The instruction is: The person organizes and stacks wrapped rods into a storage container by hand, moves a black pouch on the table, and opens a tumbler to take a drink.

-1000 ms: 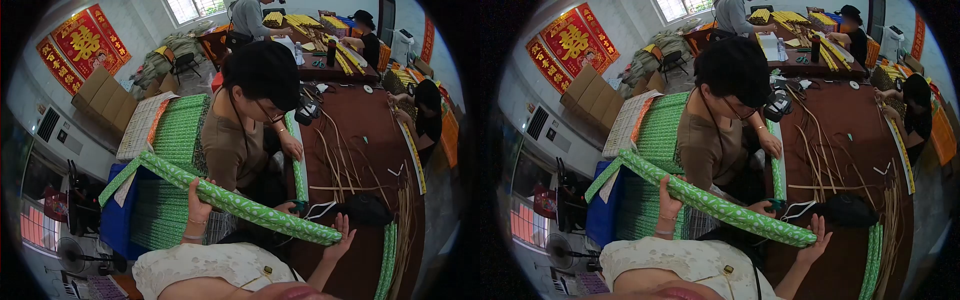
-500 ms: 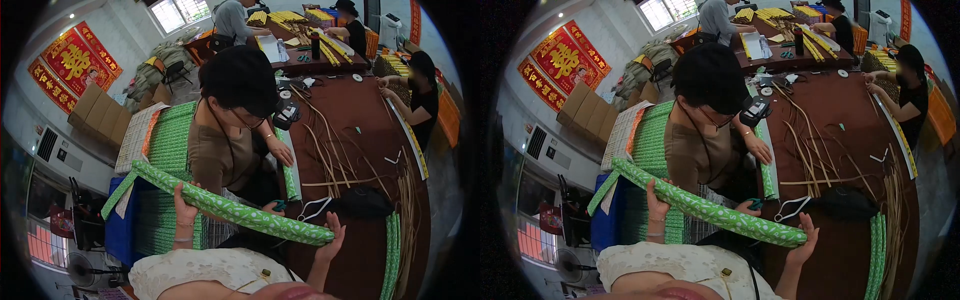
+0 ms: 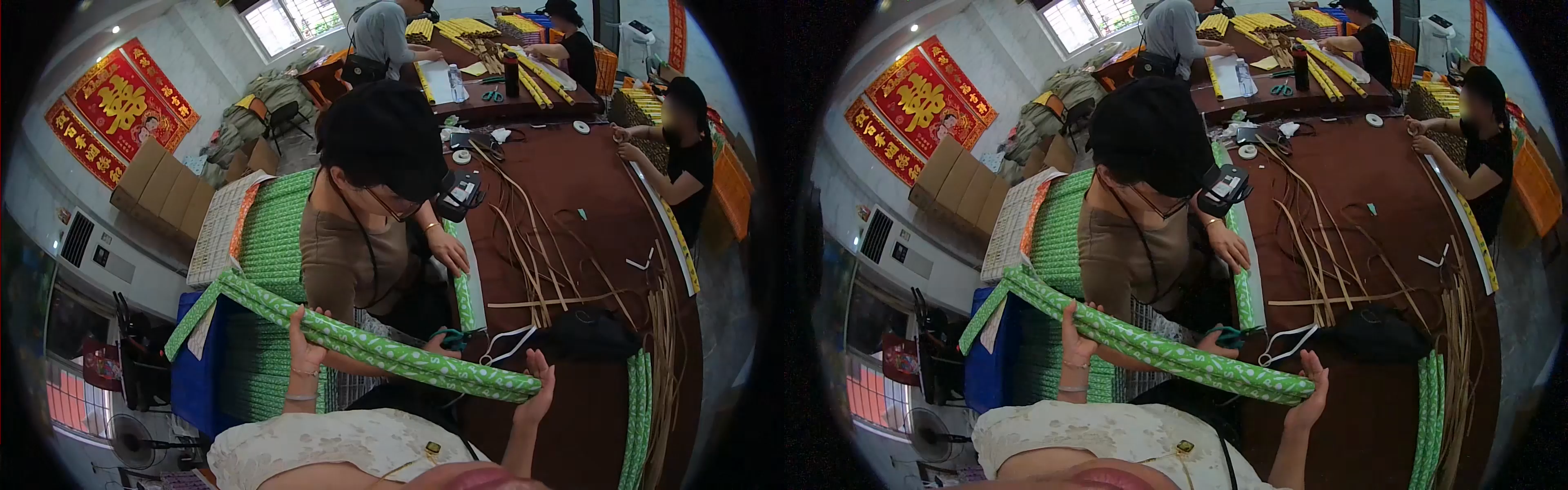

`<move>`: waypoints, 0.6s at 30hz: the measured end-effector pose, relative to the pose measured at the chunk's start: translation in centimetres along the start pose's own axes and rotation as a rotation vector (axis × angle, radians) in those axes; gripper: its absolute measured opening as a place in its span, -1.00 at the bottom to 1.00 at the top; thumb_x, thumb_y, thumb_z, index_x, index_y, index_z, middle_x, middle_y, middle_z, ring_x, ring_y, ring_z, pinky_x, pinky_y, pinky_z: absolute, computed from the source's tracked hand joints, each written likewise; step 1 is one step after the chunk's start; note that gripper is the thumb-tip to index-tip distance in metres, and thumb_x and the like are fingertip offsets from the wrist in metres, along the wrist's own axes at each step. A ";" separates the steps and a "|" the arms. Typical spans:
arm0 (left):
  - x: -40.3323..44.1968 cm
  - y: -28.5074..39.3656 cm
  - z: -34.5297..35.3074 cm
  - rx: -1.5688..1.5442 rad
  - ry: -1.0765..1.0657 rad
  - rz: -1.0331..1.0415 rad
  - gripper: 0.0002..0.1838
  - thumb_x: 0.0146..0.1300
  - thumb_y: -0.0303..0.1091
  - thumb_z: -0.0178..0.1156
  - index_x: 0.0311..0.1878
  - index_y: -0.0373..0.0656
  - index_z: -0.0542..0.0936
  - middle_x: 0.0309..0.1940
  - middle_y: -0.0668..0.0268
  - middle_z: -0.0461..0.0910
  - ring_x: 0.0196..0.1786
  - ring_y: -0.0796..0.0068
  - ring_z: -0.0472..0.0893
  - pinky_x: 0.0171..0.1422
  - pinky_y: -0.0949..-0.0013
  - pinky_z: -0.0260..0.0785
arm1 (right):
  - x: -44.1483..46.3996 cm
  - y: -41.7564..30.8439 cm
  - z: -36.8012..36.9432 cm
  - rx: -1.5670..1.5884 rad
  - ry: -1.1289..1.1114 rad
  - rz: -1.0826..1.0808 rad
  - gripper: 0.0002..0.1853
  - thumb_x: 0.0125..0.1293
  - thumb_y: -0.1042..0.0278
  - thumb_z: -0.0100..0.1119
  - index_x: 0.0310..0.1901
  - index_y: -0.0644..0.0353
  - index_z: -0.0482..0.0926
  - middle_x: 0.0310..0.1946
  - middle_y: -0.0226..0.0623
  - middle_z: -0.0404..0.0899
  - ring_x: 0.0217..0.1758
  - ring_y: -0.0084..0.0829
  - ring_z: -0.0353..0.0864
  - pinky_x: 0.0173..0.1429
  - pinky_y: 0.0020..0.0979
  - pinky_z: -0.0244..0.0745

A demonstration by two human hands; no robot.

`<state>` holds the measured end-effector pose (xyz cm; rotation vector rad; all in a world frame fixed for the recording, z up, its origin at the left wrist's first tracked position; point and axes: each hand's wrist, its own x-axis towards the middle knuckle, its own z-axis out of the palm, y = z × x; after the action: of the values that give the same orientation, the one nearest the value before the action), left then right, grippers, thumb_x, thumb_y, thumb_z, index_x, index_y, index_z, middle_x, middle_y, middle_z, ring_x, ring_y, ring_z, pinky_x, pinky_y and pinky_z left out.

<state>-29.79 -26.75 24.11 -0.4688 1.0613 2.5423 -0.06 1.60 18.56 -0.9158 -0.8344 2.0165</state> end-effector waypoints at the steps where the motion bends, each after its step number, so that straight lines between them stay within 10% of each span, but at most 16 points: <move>1: 0.0 0.2 0.0 0.003 -0.005 -0.008 -0.63 0.02 -0.18 0.34 -0.20 -0.14 0.45 -0.28 0.28 0.53 -0.13 0.23 0.55 0.03 -0.03 0.41 | -0.1 0.1 0.1 -0.001 0.007 0.002 -0.50 0.45 0.08 -0.36 0.14 0.26 0.42 0.09 -0.21 0.48 0.22 -0.42 0.36 0.27 -0.39 0.06; 18: 1.8 -1.0 -1.8 -0.107 0.012 -0.053 -0.62 0.06 -0.18 0.32 -0.18 -0.21 0.46 -0.27 0.26 0.54 -0.12 0.23 0.55 0.05 0.06 0.43 | -0.5 0.1 1.0 -0.139 0.079 -0.017 -0.57 0.39 0.16 -0.19 0.15 0.24 0.40 0.07 -0.27 0.49 0.20 -0.43 0.37 0.22 -0.38 0.12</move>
<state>-30.68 -27.07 21.58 -0.5345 0.9074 2.5613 -0.65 0.94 19.16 -1.0559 -0.9435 1.9136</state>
